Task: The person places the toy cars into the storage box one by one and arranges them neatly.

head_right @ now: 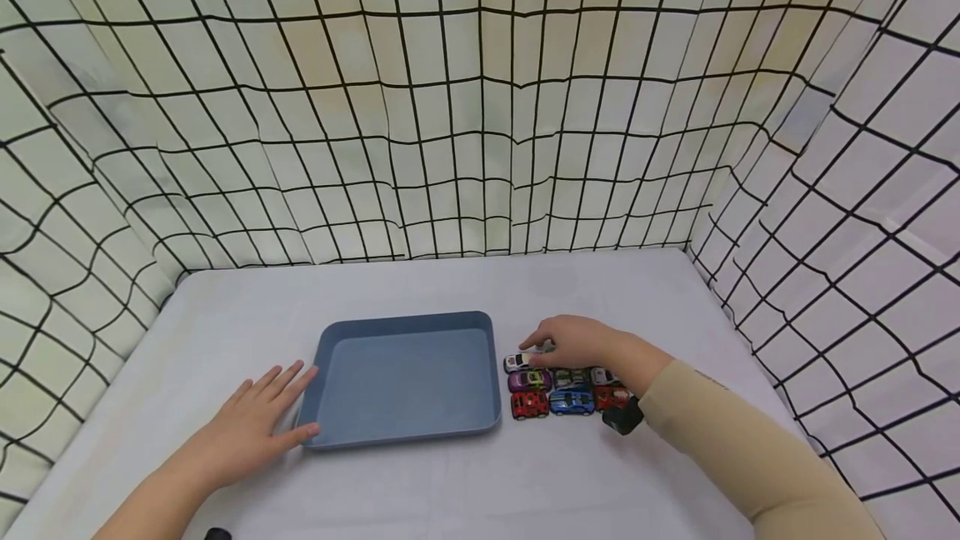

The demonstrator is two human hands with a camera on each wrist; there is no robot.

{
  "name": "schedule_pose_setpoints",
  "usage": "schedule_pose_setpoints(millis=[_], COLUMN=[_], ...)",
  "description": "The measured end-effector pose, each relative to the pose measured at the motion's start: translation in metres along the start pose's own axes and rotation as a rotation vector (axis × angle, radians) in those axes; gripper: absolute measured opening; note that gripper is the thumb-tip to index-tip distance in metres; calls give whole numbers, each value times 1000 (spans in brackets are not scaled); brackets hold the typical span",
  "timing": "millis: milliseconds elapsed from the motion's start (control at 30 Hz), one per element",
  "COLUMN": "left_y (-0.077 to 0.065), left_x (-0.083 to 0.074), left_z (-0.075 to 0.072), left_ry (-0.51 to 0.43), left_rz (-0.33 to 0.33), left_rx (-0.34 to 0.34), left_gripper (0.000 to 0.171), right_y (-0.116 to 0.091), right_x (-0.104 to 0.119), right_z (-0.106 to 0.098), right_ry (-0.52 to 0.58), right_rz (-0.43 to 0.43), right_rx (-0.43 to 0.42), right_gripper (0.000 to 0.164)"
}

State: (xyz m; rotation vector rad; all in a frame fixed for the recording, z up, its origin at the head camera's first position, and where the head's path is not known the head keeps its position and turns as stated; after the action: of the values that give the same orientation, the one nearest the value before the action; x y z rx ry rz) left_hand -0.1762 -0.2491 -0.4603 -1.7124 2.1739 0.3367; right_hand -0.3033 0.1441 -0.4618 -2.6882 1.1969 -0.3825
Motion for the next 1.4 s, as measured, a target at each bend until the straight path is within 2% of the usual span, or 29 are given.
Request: schedule_pose_setpoints(millis=[267,500,1100,1400], left_y=[-1,-2,-3,-2], left_x=[-7,-7,-7,-7], left_z=[1,1,-1,1], left_ry=[23,26,19,20], left_rz=[-19,-16,-28,-36], left_rx=[26,19,15,26], left_gripper=[93,95,101,102], right_y=[5,5,10,10], right_x=[-1,2,4,-2], right_z=[5,4,2,-3], right_ry=[-6,-14,-23,-11], right_rz=[14,-1,-46,49], right_rx=[32,41,-24,-62], right_gripper=[32,33,27,25])
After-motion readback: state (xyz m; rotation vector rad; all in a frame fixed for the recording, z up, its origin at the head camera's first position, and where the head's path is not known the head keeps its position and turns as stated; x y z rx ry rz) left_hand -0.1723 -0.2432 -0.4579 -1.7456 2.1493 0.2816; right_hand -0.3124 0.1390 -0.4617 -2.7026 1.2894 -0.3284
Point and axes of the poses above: each hand's wrist, its own y-axis towards the middle knuckle, its own z-axis out of the palm, x = y × z, the point moved 8 cm from there along y, towards the middle knuckle, and after that the axes turned 11 degrees about -y, right-handed, at the moved point
